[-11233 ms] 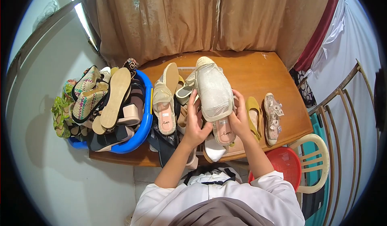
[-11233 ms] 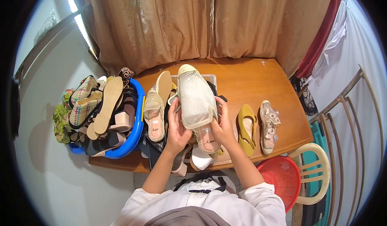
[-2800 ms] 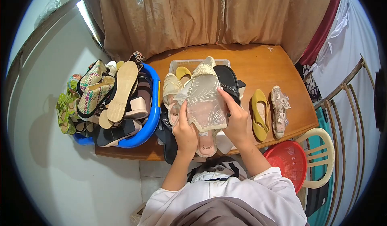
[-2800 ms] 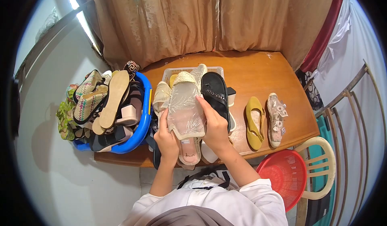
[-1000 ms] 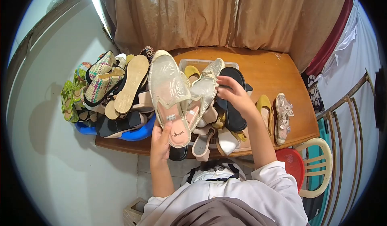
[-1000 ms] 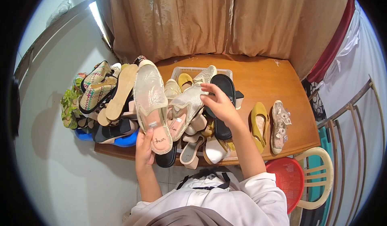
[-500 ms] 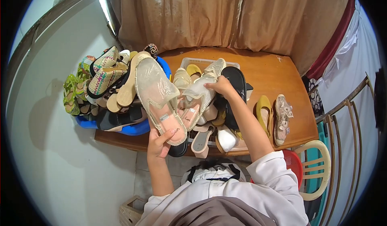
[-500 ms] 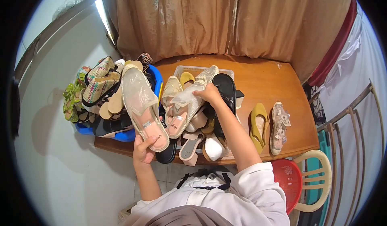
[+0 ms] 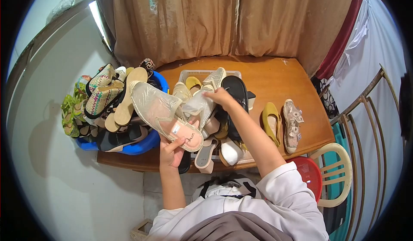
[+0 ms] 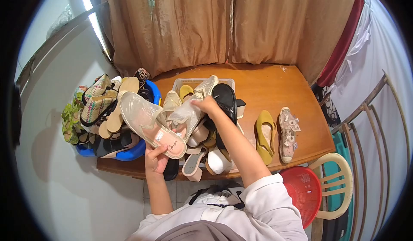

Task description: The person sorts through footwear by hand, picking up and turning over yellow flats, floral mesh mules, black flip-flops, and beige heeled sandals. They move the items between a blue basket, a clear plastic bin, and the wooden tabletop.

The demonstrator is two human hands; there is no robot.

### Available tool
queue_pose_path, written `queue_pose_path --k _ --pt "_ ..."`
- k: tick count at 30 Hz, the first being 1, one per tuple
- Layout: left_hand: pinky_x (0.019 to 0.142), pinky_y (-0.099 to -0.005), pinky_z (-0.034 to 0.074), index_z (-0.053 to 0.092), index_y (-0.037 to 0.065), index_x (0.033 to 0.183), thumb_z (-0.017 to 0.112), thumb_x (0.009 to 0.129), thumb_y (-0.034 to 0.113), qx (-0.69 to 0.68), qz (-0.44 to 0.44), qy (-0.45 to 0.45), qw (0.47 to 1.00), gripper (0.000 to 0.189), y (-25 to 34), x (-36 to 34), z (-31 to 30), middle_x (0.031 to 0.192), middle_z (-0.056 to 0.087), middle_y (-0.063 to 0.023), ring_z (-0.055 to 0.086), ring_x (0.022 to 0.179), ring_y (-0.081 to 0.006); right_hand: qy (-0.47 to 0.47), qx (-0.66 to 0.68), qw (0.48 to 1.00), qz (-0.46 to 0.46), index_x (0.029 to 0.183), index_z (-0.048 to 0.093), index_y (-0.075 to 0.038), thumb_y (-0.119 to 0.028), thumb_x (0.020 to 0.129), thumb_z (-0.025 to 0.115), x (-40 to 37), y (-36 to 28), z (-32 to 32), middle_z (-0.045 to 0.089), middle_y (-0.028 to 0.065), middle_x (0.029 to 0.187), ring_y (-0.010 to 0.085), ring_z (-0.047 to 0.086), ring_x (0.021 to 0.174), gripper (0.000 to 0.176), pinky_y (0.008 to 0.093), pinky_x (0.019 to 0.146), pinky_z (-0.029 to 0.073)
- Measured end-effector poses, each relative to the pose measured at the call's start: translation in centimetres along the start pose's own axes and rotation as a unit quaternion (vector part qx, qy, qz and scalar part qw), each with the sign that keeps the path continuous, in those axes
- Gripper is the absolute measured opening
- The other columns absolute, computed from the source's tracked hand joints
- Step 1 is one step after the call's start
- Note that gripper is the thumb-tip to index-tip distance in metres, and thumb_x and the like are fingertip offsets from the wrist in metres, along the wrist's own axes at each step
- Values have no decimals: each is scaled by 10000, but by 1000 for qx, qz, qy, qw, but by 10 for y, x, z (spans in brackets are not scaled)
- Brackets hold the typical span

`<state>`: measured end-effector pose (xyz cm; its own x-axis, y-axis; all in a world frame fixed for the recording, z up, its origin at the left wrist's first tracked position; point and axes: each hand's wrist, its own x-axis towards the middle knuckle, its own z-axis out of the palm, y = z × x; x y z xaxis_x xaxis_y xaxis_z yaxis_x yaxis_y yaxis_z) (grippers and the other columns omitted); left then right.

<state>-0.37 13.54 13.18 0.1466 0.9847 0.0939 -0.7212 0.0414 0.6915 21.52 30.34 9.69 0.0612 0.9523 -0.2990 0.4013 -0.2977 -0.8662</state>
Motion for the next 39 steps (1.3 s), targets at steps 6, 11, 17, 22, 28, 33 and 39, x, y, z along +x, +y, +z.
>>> queue_pose_path --k 6,11,17,22,28,33,39 --pt "1002 -531 371 376 74 1324 496 633 -116 -157 8 -49 986 727 -4 -1 -5 1263 467 -186 435 1203 -373 53 -161 982 82 1211 509 19 -476 534 812 -11 -22 17 569 202 1119 367 417 1162 892 390 940 372" --pt "975 -489 396 413 104 1293 506 631 -134 -114 24 17 993 710 -1 -6 -13 1206 500 -134 483 1143 -315 -52 60 996 46 1243 418 21 -321 642 781 -25 -26 -1 547 153 1157 247 539 1065 781 384 877 441" --pt "962 -447 412 382 120 1299 547 678 -169 -14 93 57 994 705 3 2 0 1204 491 -102 497 1121 -269 -178 351 917 -61 1211 418 -120 -171 788 679 -60 -15 -37 564 49 1090 174 567 975 500 380 802 486" --pt "963 -452 432 367 129 1324 510 754 -156 10 151 51 987 653 -1 20 25 1244 475 -124 487 1150 -275 -74 540 831 -115 1235 378 -123 -108 816 648 -90 11 -93 539 50 1105 190 563 995 498 388 820 499" --pt "971 -372 424 298 122 1349 540 789 -139 0 170 68 983 664 -25 46 79 1282 425 -107 473 1154 -215 42 640 746 -180 1289 327 -172 -102 870 573 -114 39 -134 478 101 1194 235 530 1077 491 421 884 494" --pt "973 -319 387 182 94 1378 608 775 -105 150 206 73 964 764 -63 60 99 1296 372 -103 433 1159 -184 49 654 719 -227 1295 329 -161 -141 913 503 -113 60 -148 482 94 1211 240 521 1102 420 432 893 489" --pt "921 -288 390 253 37 1307 648 792 -31 247 280 49 927 653 -107 75 122 1242 395 -119 464 1071 -168 52 659 703 -261 1302 343 -122 -153 923 482 -117 64 -143 504 102 1207 253 524 1110 405 435 916 476"
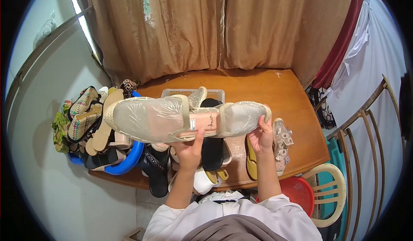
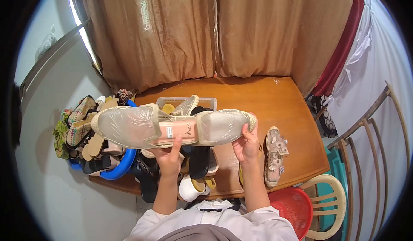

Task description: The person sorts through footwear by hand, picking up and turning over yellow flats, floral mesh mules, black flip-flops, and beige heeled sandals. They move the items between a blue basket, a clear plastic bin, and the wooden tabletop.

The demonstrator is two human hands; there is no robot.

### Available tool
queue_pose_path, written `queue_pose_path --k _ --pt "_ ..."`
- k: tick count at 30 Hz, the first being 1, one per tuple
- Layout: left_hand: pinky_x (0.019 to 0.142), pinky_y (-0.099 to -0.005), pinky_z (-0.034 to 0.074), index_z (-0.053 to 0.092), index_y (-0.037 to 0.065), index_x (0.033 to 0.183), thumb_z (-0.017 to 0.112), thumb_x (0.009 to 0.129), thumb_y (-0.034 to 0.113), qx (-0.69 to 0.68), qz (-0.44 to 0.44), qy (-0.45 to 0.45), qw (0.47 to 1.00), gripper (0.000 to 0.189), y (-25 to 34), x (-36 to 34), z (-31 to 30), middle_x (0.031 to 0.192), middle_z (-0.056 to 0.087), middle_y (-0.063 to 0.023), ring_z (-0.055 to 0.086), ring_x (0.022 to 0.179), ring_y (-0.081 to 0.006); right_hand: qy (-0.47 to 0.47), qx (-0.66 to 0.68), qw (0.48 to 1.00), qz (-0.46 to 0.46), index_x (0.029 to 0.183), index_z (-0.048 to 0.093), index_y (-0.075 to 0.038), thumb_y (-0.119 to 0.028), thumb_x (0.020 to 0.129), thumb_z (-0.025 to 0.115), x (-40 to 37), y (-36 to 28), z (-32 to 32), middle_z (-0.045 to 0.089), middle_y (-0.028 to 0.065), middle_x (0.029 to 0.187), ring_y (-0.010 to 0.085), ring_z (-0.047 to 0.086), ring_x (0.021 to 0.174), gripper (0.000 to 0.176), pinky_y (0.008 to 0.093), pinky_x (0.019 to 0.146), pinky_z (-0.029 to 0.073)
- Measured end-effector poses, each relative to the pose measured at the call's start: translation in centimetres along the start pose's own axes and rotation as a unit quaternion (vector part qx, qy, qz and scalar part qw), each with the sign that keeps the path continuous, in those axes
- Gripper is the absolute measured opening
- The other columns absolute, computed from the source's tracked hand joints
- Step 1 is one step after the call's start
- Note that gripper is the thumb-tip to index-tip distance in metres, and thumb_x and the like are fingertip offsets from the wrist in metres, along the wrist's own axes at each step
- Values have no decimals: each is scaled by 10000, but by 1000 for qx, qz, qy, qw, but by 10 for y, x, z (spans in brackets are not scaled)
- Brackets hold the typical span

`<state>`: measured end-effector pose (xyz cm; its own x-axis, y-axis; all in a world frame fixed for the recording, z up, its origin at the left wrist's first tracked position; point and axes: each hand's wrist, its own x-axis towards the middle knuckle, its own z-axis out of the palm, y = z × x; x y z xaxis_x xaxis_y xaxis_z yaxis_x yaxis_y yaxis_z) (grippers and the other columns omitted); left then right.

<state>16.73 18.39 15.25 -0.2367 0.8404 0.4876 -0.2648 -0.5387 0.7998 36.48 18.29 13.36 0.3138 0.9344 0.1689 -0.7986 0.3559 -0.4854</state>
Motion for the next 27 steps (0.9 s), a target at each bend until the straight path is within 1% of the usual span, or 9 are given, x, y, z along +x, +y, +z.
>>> queue_pose_path --k 7,13,16,17,20,21,22,24,27 --pt "911 -278 394 315 43 1272 626 803 -45 -138 -98 -9 986 569 -7 -10 13 1188 446 -84 482 1041 -151 0 43 999 28 1283 354 -91 -184 941 444 -5 8 1 504 115 1215 265 515 1127 365 444 949 445" --pt "926 -277 388 359 42 1245 618 812 -38 -97 -73 32 992 511 -14 -13 21 1159 488 -81 503 1031 -159 16 122 991 47 1236 402 -103 -276 924 501 -4 16 13 536 115 1164 261 530 1102 370 444 930 460" --pt "944 -278 372 293 60 1294 618 820 -26 -53 -103 -103 988 580 -11 -12 9 1235 430 -88 462 1097 -157 62 41 997 2 1212 416 -101 -276 907 542 5 28 7 547 104 1135 245 553 1062 374 432 895 488" --pt "1014 -317 295 243 63 1345 606 784 -57 -45 -127 -141 981 678 -17 -15 2 1321 347 -109 372 1208 -183 81 -3 997 -16 1204 419 -99 -270 901 554 9 31 3 550 100 1127 239 561 1048 373 427 883 498" --pt "1078 -343 180 234 51 1375 599 706 -33 -240 -32 -159 957 767 4 -5 7 1365 314 -120 296 1283 -216 127 26 991 -26 1172 435 -112 -186 895 568 14 32 5 561 64 1087 197 570 995 315 361 843 518" --pt "1108 -367 94 193 57 1399 589 648 60 -225 -52 -154 961 849 7 -1 -2 1404 278 -120 232 1330 -253 126 27 991 -28 1169 438 -112 -185 896 567 16 31 2 561 66 1086 198 571 994 310 363 846 517" --pt "1096 -440 192 212 89 1403 600 650 258 -210 -98 -123 965 864 8 4 -20 1394 324 -114 310 1297 -280 126 28 991 -29 1166 441 -112 -184 897 565 19 30 -3 562 69 1085 199 571 993 304 365 848 516" --pt "1077 -427 269 170 86 1412 554 779 383 -306 -86 -195 928 798 16 20 -34 1430 245 -119 306 1303 -276 128 20 991 -34 1165 438 -100 -194 901 558 23 27 -12 562 81 1087 210 572 1001 305 381 855 514" --pt "1000 -409 395 221 92 1398 431 835 611 -309 -166 -124 928 794 40 35 -42 1388 328 -130 393 1251 -262 125 -5 991 -40 1167 427 -71 -216 906 549 23 24 -21 563 100 1095 230 575 1015 322 407 862 514"
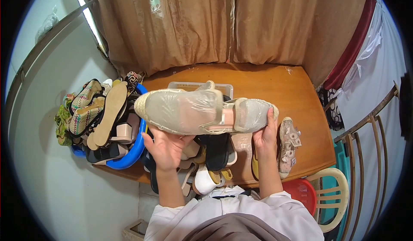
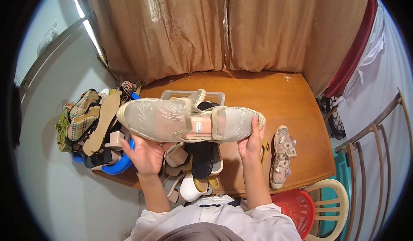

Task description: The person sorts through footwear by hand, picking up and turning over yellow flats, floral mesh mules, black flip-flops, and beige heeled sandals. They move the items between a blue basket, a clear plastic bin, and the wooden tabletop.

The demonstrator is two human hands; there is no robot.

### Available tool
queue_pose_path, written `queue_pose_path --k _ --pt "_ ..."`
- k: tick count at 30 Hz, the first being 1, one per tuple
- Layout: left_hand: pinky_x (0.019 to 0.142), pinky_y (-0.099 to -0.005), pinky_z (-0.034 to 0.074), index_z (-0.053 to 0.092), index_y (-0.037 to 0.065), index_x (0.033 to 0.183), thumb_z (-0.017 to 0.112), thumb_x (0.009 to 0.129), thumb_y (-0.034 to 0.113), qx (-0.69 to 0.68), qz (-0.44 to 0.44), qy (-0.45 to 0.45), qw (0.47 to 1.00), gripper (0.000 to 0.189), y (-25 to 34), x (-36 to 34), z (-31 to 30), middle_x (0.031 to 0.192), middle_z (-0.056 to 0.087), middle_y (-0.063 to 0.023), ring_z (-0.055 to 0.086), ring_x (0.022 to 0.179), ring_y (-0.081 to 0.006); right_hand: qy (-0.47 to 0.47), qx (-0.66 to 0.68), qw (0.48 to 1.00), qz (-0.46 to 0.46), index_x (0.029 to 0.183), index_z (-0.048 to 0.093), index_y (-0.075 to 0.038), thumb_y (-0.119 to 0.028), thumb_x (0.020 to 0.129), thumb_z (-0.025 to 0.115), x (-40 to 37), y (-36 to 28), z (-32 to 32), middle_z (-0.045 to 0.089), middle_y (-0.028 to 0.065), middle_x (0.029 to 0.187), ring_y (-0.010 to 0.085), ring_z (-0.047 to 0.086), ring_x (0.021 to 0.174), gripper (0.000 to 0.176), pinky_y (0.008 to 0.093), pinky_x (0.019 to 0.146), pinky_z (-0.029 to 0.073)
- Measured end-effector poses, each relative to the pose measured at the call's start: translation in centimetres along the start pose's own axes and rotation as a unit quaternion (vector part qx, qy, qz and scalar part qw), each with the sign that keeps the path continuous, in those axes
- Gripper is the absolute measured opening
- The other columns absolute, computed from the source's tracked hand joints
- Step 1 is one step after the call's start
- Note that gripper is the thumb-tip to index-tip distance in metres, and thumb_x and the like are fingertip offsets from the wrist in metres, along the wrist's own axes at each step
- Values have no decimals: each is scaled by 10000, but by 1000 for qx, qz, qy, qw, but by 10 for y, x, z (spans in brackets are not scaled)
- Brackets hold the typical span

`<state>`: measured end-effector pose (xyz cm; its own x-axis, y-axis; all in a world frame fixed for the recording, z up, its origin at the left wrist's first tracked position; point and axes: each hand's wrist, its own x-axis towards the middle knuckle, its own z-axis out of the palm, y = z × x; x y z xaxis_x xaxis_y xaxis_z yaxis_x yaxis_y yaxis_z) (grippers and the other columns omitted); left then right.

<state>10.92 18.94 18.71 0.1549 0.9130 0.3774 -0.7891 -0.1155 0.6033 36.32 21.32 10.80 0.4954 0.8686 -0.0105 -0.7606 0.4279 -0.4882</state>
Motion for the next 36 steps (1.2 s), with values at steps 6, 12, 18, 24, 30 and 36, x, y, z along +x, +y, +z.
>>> queue_pose_path --k 6,12,18,24,30,36 --pt "935 -384 447 336 64 1320 381 927 496 123 21 219 968 586 -5 8 -14 1256 471 -109 492 1146 -234 -23 -7 1000 16 1205 418 -102 -218 907 548 -7 -6 4 545 79 1096 212 562 1008 346 371 853 511" --pt "916 -348 460 390 45 1255 484 937 322 121 36 267 955 432 -16 -2 -14 1217 492 -96 515 1097 -196 -7 -11 1000 13 1194 435 -59 -439 921 454 -5 -11 4 560 97 1114 222 569 1029 468 393 865 511" --pt "906 -337 467 398 41 1241 484 935 330 112 61 308 943 430 -32 -14 -3 1204 505 -94 523 1086 -193 24 32 999 7 1176 457 -62 -514 915 404 -25 -20 36 537 96 1153 218 550 1058 524 391 875 503" --pt "914 -347 466 376 64 1278 514 927 274 193 39 216 956 432 -27 -10 -20 1227 493 -91 505 1108 -191 -24 28 999 25 1172 458 -62 -521 923 367 -10 -22 19 545 100 1143 221 561 1044 531 392 877 502" --pt "907 -425 472 345 153 1324 428 942 367 142 -3 149 979 447 -4 -3 -6 1256 477 -102 516 1104 -224 -15 17 999 36 1142 485 -40 -479 941 355 2 -38 12 567 119 1120 241 583 1016 500 408 863 511" --pt "833 -361 499 439 136 1159 372 935 418 155 -39 188 969 366 -10 1 -30 1154 515 -75 547 1048 -199 -46 5 994 98 1127 487 -18 -451 950 349 5 -40 7 568 146 1113 264 581 1019 488 420 862 511"
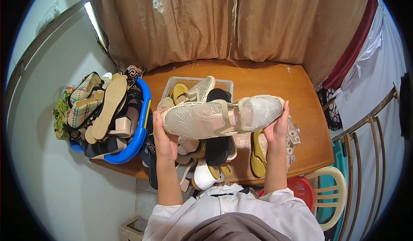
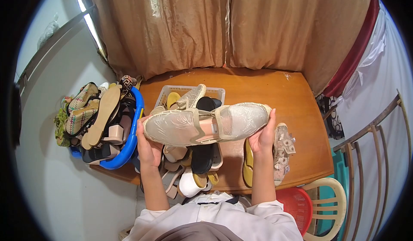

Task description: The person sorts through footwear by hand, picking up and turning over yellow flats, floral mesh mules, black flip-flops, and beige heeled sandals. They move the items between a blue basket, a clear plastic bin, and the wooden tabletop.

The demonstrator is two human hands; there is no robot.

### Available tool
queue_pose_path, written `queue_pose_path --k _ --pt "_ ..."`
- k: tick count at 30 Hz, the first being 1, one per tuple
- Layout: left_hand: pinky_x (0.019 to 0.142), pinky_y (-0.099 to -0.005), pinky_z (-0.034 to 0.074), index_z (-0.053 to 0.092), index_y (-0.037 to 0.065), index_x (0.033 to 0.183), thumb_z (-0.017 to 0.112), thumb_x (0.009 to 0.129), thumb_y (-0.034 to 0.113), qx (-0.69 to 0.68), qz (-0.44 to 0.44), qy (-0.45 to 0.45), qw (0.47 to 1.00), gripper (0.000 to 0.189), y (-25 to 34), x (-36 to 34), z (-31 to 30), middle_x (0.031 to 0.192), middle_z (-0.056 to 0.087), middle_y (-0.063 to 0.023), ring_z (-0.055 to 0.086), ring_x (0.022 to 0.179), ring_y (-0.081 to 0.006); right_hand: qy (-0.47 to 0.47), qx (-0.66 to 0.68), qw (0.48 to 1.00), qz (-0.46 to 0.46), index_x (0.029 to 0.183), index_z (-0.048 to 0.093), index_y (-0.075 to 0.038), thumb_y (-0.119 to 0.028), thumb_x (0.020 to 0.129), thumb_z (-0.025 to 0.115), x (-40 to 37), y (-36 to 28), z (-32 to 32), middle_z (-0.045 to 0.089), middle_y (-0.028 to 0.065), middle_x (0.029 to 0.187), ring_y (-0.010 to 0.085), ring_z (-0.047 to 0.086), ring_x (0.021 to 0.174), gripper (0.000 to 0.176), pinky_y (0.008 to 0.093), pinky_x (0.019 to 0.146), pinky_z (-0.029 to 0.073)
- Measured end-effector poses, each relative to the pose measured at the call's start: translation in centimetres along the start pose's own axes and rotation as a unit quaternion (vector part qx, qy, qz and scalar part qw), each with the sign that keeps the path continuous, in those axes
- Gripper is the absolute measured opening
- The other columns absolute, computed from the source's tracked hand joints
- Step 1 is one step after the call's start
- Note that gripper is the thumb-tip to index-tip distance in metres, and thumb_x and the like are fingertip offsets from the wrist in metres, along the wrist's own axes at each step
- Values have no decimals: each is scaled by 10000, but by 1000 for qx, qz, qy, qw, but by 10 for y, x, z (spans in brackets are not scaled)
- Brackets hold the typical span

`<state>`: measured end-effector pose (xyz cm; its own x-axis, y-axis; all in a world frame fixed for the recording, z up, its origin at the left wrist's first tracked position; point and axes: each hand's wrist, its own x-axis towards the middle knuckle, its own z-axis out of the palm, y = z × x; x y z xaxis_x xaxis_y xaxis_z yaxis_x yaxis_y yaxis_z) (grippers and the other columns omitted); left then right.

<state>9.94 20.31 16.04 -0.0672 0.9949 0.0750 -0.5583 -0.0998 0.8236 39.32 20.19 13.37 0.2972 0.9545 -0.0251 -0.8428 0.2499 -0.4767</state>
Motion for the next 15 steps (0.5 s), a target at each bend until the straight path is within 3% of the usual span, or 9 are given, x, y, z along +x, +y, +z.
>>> queue_pose_path --k 2,15 --pt "826 -364 497 449 124 1110 373 936 404 -12 1 13 1000 339 -4 -2 4 1132 521 -72 549 1039 -198 10 -4 1000 -6 1124 486 -20 -445 951 347 0 1 2 568 144 1110 261 581 1018 480 418 860 512" --pt "912 -404 442 432 169 1171 380 926 478 -165 -28 19 986 397 -15 -26 34 1166 511 -49 498 1111 -220 0 -47 995 -83 1127 472 -95 -431 945 381 -6 -5 38 569 76 1054 199 579 968 393 359 828 507"
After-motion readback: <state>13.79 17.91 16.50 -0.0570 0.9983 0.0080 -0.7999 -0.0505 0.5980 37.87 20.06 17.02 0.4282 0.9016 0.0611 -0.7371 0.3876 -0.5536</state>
